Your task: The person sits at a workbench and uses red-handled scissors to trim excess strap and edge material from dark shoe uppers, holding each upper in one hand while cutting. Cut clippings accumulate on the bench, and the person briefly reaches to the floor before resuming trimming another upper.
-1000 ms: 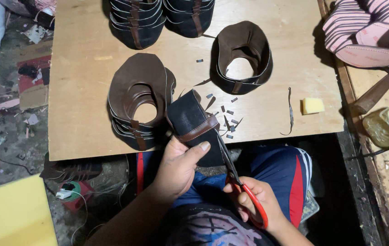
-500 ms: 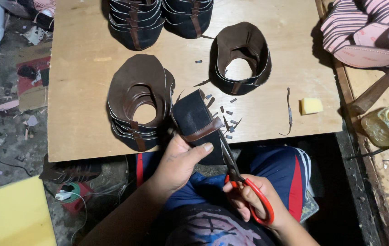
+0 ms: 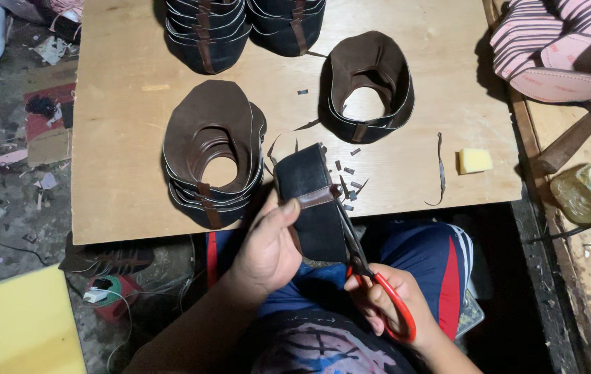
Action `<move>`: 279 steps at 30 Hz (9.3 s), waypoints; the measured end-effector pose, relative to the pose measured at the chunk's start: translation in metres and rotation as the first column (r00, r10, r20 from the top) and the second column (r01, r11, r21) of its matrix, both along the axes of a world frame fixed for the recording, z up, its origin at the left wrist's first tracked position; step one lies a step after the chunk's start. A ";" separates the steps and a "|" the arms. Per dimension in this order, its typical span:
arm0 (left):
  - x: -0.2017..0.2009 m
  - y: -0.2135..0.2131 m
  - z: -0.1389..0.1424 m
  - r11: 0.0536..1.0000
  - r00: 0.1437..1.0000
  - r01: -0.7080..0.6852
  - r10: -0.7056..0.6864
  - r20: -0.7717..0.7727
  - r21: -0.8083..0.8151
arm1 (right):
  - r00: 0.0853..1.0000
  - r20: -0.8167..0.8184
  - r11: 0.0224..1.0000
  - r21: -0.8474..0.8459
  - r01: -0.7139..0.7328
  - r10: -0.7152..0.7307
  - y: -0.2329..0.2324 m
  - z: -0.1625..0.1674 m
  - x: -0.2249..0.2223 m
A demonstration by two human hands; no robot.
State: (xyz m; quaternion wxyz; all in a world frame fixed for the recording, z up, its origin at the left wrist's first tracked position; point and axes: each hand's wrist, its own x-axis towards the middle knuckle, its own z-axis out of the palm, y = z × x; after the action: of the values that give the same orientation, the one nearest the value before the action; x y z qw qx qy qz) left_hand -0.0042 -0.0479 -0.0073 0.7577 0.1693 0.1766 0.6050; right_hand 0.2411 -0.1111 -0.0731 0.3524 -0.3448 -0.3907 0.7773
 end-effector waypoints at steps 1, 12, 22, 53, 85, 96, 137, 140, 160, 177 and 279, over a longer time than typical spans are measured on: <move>-0.002 0.002 0.000 1.000 1.000 -0.015 0.015 -0.011 -0.012 | 1.000 0.017 1.000 -0.013 -0.003 0.003 0.001 -0.001 0.000; 0.005 0.002 0.000 0.971 0.942 -0.213 0.234 -0.240 0.111 | 0.930 0.368 0.994 -0.105 0.043 -0.001 0.004 0.019 -0.021; 0.013 -0.003 0.001 0.962 0.878 -0.254 0.272 -0.393 0.098 | 0.423 0.714 0.673 0.687 -0.274 -0.558 0.011 0.049 -0.030; 0.032 -0.011 -0.014 0.993 0.995 -0.093 0.095 0.027 -0.078 | 0.973 0.227 0.995 0.098 0.018 -0.040 0.013 0.009 -0.018; 0.031 -0.014 -0.010 0.999 0.996 -0.012 0.008 -0.088 -0.039 | 0.964 0.237 0.992 0.082 0.100 -0.116 0.004 -0.001 -0.022; 0.032 -0.018 -0.013 0.999 0.996 0.023 -0.027 -0.090 -0.046 | 0.912 0.345 0.975 0.052 0.216 -0.221 0.003 0.000 -0.029; 0.006 -0.024 0.009 0.957 0.913 0.238 -0.164 -0.373 0.163 | 0.875 0.384 0.830 0.557 0.036 -0.295 0.059 0.125 -0.024; 0.007 -0.018 0.000 0.986 0.866 0.139 -0.074 -0.495 0.096 | 0.762 0.443 0.647 0.761 -0.042 -0.473 0.079 0.138 -0.023; -0.093 0.025 -0.057 0.865 -0.614 0.065 0.427 -0.664 0.497 | 0.717 0.449 0.729 0.674 0.121 -0.533 0.154 0.010 -0.022; -0.097 0.084 -0.068 0.995 -0.665 0.081 0.013 -0.747 -0.055 | 0.742 0.580 0.892 0.450 0.052 -0.336 0.096 -0.028 -0.037; -0.007 0.000 0.009 0.982 0.989 -0.114 0.127 -0.081 0.152 | 0.980 0.185 0.996 0.040 -0.084 0.075 0.001 0.015 -0.003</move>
State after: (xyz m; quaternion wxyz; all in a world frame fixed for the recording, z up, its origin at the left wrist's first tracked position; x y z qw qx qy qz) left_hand -0.0111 -0.0476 0.0012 0.6964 0.2408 0.1756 0.6529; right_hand 0.2383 -0.1106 -0.0579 0.2916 -0.3904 -0.4534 0.7463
